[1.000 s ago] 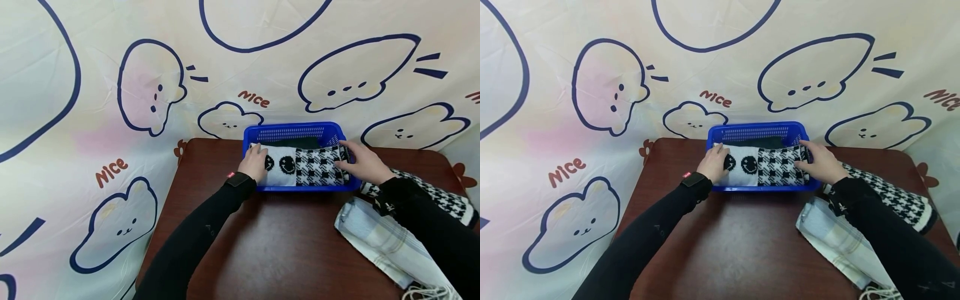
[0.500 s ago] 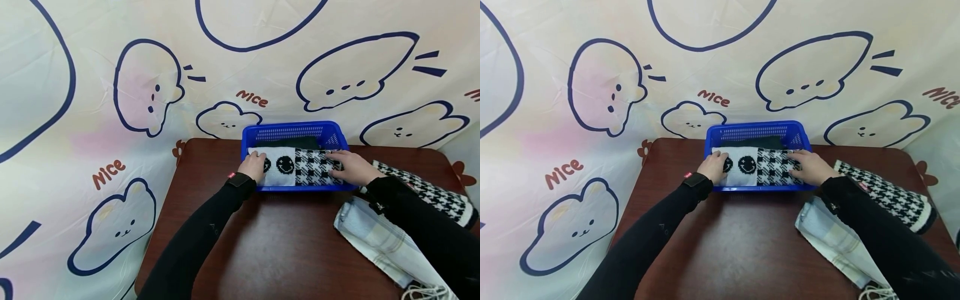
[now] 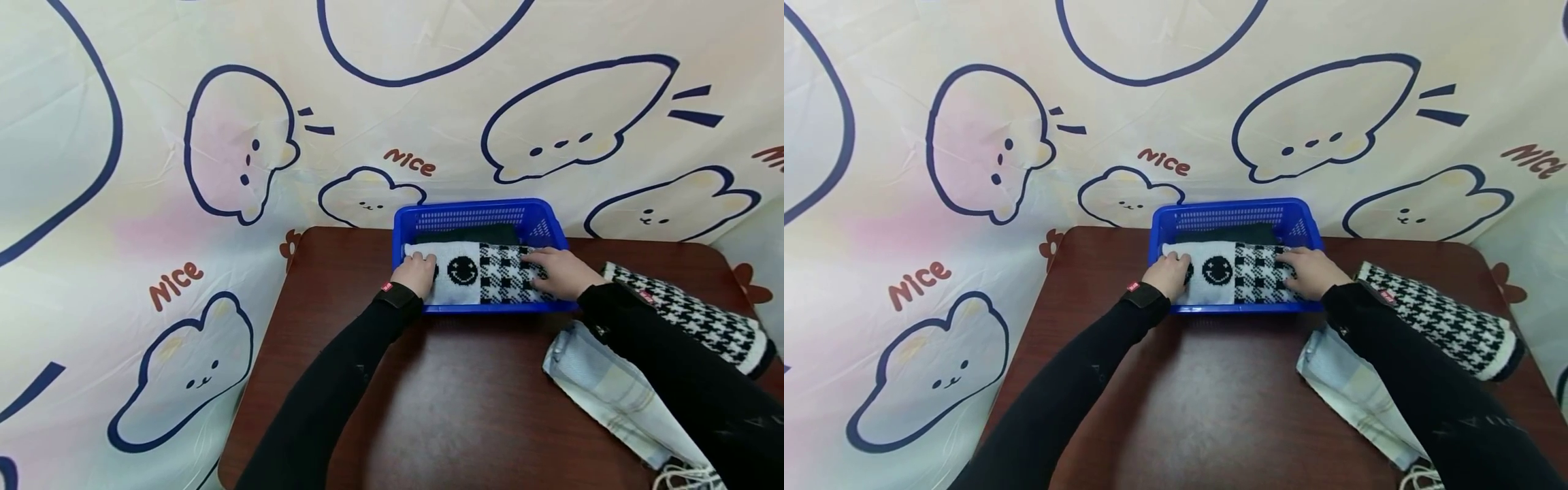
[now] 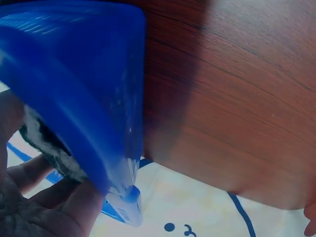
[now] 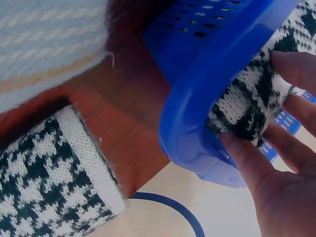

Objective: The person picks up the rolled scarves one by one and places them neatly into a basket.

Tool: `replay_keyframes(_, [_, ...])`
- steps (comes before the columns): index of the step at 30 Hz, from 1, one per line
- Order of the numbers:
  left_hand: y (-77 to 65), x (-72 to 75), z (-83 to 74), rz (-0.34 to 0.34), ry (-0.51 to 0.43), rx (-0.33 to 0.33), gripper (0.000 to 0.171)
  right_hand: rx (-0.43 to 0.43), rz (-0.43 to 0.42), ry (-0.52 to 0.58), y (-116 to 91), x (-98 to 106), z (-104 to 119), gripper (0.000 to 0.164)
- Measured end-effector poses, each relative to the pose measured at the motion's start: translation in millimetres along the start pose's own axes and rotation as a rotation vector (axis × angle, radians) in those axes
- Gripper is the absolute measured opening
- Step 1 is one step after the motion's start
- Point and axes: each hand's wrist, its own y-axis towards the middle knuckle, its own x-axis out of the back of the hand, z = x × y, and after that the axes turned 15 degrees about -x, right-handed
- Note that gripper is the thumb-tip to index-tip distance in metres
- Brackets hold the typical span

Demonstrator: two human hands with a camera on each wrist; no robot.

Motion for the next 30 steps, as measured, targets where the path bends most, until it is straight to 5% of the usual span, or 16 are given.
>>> replay_keyframes(15, [-15.4,8.8,-2.5,-0.065,0.038,-0.020,0.035,-0.015,-0.010,0.072,-7.1,7.1,-5.7,0.057])
replay_keyframes(25, [-34.4,38.5,-6.3,-0.062,-0.032,-0.048,0.070,-0.049,-0.032,0.130,-25.5,23.3,-2.7,0.064])
replay_keyframes(30, [-41.5,46.3,-9.0,-0.073,-0.061,-0.063,0.073,-0.057,-0.041,0.161,-32.3,31.0,2.8,0.066])
